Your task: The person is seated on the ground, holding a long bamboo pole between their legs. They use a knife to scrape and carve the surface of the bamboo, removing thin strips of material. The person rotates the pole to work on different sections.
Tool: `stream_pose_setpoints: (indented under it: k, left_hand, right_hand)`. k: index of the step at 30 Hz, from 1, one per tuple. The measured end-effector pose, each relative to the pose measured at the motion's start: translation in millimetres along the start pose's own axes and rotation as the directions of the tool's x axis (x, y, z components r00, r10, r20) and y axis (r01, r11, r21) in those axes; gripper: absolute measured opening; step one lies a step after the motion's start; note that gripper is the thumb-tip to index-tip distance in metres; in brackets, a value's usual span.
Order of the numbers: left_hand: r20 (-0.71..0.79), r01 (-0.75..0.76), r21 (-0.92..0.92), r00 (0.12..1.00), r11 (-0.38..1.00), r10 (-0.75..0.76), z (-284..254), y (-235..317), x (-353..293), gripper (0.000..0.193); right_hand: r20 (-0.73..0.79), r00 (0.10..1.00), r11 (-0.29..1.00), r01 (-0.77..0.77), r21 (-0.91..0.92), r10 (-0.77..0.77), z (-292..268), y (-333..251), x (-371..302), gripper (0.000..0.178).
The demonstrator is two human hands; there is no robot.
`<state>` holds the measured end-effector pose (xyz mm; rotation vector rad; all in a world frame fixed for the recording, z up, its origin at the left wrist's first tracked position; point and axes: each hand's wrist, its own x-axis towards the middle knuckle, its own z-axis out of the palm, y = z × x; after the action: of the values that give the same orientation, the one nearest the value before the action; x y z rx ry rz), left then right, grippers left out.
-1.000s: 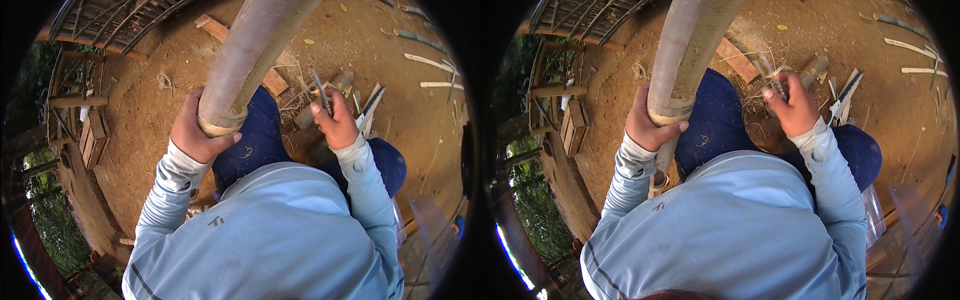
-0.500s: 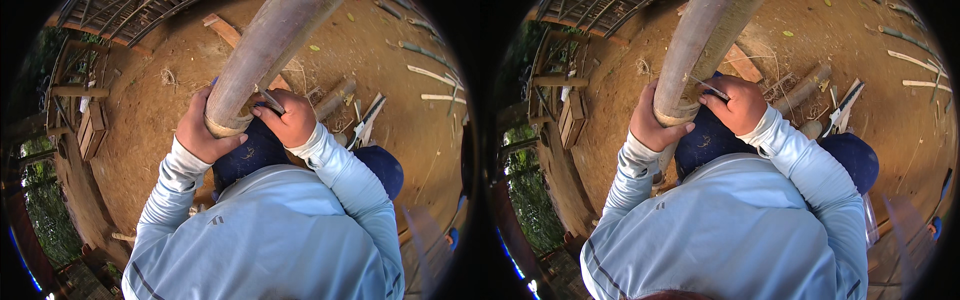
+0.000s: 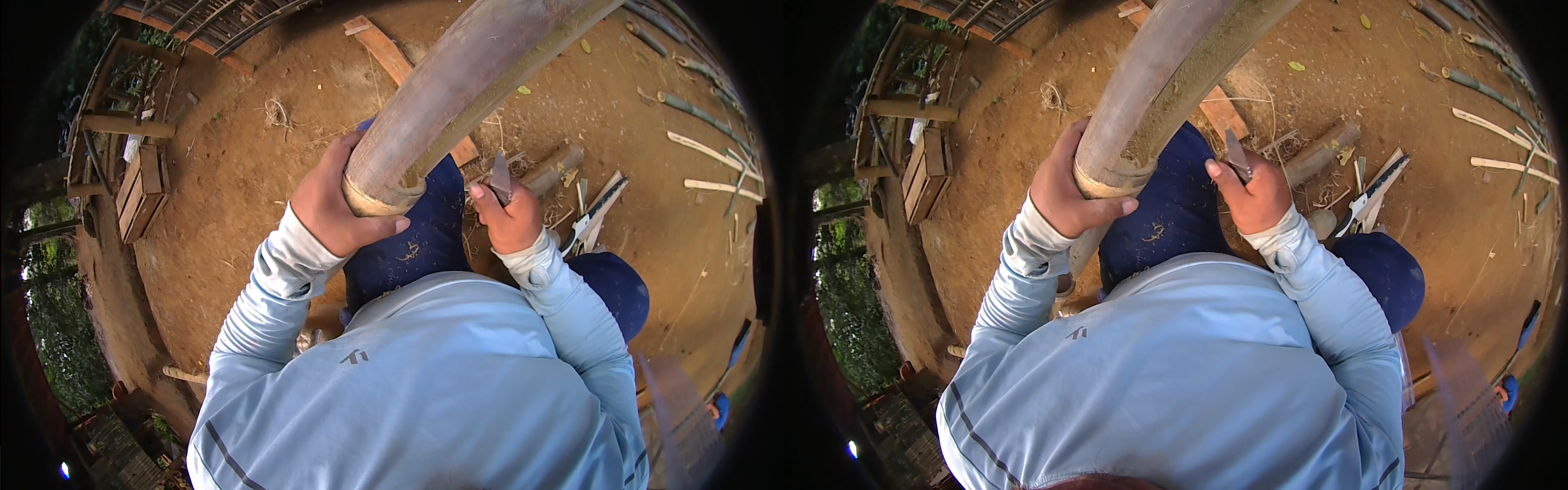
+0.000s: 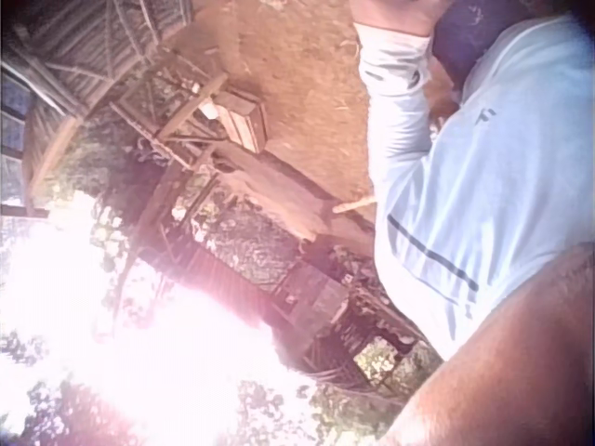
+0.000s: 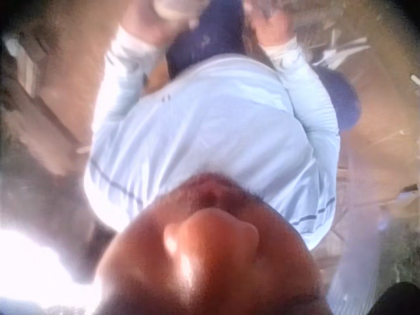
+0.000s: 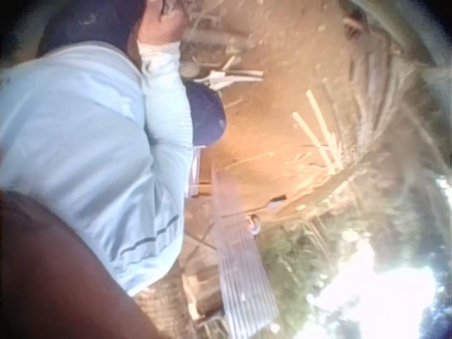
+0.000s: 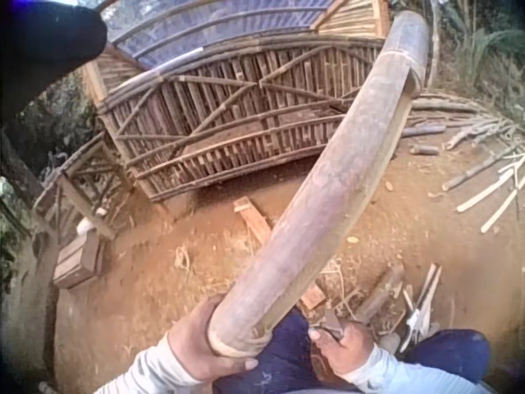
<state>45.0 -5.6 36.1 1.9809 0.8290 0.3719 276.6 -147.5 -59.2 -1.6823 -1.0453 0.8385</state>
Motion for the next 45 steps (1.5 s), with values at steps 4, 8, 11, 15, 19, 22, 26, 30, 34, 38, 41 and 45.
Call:
stream_pose_setpoints:
  k: [4, 8, 11, 15, 19, 22, 26, 30, 34, 38, 41, 45]
  left_hand:
    - [0.038, 0.009, -0.027, 0.999, 1.000, -0.008, -4.2, -0.6, 3.2, 0.107]
    - [0.073, -0.009, -0.087, 0.997, 0.996, 0.015, -9.0, -4.1, 7.5, 0.105]
    - [0.099, -0.010, -0.109, 0.995, 0.994, 0.021, -13.6, -7.3, 11.0, 0.104]
    - [0.119, -0.049, -0.136, 0.991, 0.990, 0.065, -18.7, -16.4, 14.0, 0.101]
    - [0.132, -0.078, -0.120, 0.987, 0.990, 0.094, -22.9, -22.6, 16.9, 0.098]
    - [0.165, -0.022, -0.200, 0.985, 0.980, 0.056, -24.6, -27.2, 18.4, 0.099]
    - [0.188, 0.005, -0.270, 0.981, 0.963, 0.047, -27.6, -27.9, 21.2, 0.102]
    - [0.194, -0.004, -0.274, 0.979, 0.962, 0.059, -28.9, -31.1, 22.1, 0.103]
    - [0.180, -0.005, -0.261, 0.982, 0.965, 0.053, -28.5, -27.7, 19.9, 0.102]
    - [0.165, -0.022, -0.255, 0.984, 0.967, 0.065, -25.3, -23.6, 16.8, 0.103]
    - [0.150, -0.023, -0.264, 0.987, 0.964, 0.065, -23.9, -23.3, 14.7, 0.104]
    - [0.140, -0.026, -0.287, 0.988, 0.957, 0.068, -24.8, -20.7, 14.4, 0.103]
  right_hand:
    - [-0.062, 0.983, 0.982, 0.169, -0.085, -0.174, -6.8, -13.3, -8.8, 0.027]
    - [-0.002, 0.993, 0.993, 0.118, -0.008, -0.118, -8.6, -19.7, -11.3, 0.031]
    - [0.075, 0.997, 0.997, -0.013, 0.078, 0.007, -11.2, -6.2, -12.3, 0.034]
    - [0.024, 1.000, 0.946, -0.013, 0.323, 0.005, -10.0, -5.4, -17.2, 0.032]
    - [0.030, 0.999, 0.911, -0.001, 0.413, -0.013, -13.7, 1.3, -16.5, 0.027]
    - [-0.020, 1.000, 0.908, 0.020, 0.418, -0.013, -12.9, -1.8, -21.2, 0.027]
    - [-0.029, 0.999, 0.915, 0.052, 0.401, -0.044, -17.9, -2.9, -22.1, 0.026]
    - [-0.019, 0.999, 0.895, 0.032, 0.445, -0.026, -21.8, -2.8, -21.4, 0.019]
    - [-0.049, 0.999, 0.877, 0.021, 0.480, 0.003, -23.9, -5.1, -20.6, 0.017]
    - [-0.042, 0.999, 0.901, 0.009, 0.433, 0.011, -31.6, -11.9, -16.7, 0.021]
    - [-0.117, 0.991, 0.923, 0.106, 0.370, -0.066, -48.1, -25.1, -8.5, 0.023]
    - [-0.282, 0.955, 0.966, 0.156, 0.207, -0.093, -88.5, -61.8, 12.8, 0.027]
